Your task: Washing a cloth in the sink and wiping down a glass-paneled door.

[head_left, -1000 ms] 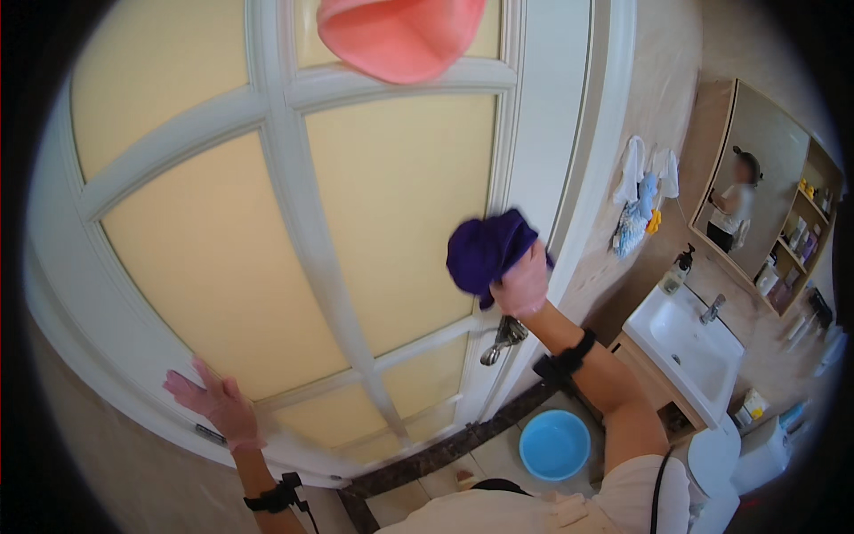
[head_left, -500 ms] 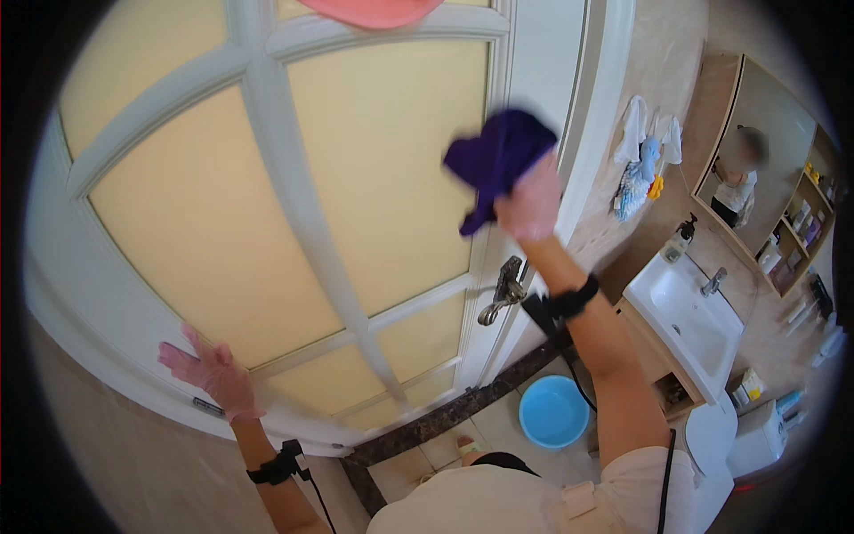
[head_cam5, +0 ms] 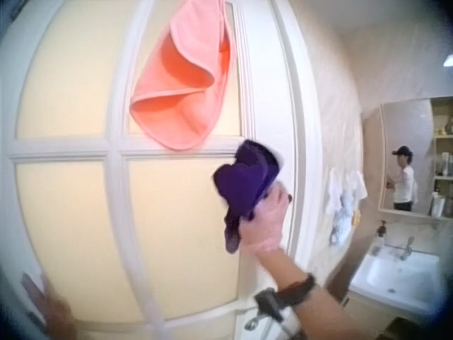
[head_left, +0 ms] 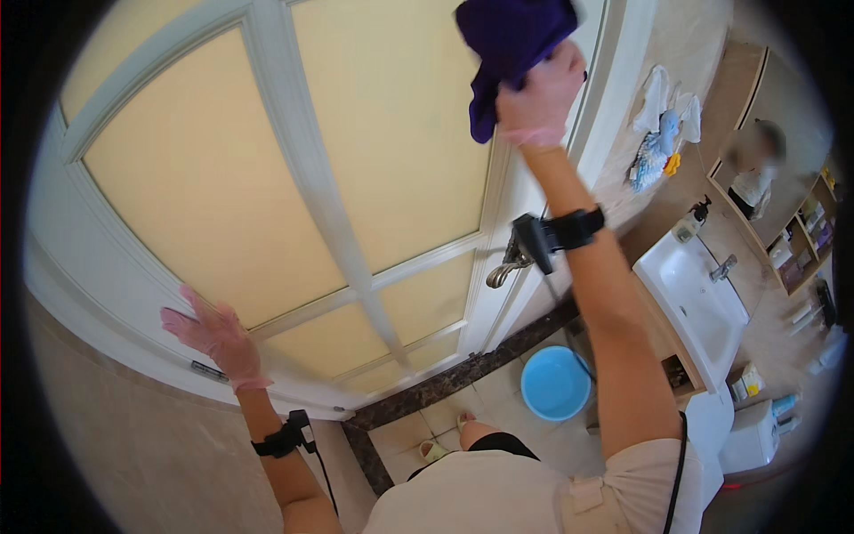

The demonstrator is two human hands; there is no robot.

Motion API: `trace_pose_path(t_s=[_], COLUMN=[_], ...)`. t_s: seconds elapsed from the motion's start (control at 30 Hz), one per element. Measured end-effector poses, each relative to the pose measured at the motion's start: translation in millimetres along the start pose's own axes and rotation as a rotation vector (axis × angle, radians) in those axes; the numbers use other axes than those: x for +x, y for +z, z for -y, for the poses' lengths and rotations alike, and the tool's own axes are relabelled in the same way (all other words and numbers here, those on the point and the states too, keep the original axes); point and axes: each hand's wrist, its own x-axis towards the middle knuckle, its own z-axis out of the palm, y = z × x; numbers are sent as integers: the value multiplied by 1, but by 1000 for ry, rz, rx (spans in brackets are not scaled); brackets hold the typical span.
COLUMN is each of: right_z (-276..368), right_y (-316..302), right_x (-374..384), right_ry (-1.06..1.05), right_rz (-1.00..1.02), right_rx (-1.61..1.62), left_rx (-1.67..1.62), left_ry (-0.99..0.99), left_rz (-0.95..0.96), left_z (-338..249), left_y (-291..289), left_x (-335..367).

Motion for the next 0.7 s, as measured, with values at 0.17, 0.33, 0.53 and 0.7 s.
trace_pose_path(t_s=[0.17,0.33,0.53,0.7], right_z=[39,52,27,66], right_y=[-19,-29,-9,0], right_x=[-164,-241,-112,-191], right_ry=[133,486,453,579], right_rz=[466,589,57,-1], right_rx=[102,305,524,432], left_rx=[-174,-236,-465,-296], left_ry=[-128,-171,-451,-288], left_rz=[145,149,199,176], left_z=[-13,-18,-33,-40], left_y=[-21,-28,-40,-41], left_x=[-16,-39,-35,-45])
